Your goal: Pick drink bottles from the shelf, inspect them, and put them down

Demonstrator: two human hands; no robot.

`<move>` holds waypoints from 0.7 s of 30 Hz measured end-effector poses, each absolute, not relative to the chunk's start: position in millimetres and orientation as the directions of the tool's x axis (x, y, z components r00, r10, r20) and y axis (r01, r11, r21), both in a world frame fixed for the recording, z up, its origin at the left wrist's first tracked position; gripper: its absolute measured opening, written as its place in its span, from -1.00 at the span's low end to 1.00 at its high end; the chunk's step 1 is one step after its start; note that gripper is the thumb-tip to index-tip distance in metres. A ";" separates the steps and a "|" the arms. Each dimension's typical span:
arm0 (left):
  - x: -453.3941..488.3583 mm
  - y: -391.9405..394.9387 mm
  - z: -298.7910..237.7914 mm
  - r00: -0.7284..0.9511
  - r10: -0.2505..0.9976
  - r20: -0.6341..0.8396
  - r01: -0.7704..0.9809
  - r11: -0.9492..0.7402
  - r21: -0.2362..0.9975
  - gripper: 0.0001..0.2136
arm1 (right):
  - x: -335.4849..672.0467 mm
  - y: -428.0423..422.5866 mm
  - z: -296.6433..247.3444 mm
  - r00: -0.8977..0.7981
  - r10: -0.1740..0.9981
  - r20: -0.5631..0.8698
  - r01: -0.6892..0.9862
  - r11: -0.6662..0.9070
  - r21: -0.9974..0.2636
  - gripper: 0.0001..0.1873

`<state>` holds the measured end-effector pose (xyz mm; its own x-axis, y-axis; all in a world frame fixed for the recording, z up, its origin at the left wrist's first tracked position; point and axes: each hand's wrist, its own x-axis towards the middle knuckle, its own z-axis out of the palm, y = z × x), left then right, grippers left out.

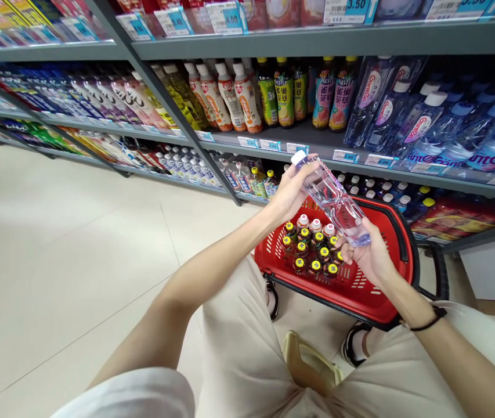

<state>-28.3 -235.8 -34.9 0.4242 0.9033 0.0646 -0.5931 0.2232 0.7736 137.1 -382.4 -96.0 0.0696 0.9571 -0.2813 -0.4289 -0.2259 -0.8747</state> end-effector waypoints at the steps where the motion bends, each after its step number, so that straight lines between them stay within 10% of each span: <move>1: -27.8 -238.1 -33.4 0.411 0.908 0.078 -0.581 0.196 0.790 -0.61 | 136.6 -381.5 -96.3 0.089 0.950 -0.300 -0.429 -0.236 -0.872 -0.39; 14: -14.7 -303.1 -37.5 0.516 0.684 0.516 -0.150 -0.521 0.840 -0.58 | 143.4 -374.8 -122.5 0.205 0.792 -0.576 -0.597 -0.365 -0.715 -0.74; 21: -5.2 -317.6 -54.8 0.612 0.444 0.654 -0.213 -0.704 0.677 -0.59 | 142.0 -373.0 -136.7 0.254 0.889 -0.382 -0.560 -0.187 -0.807 -0.72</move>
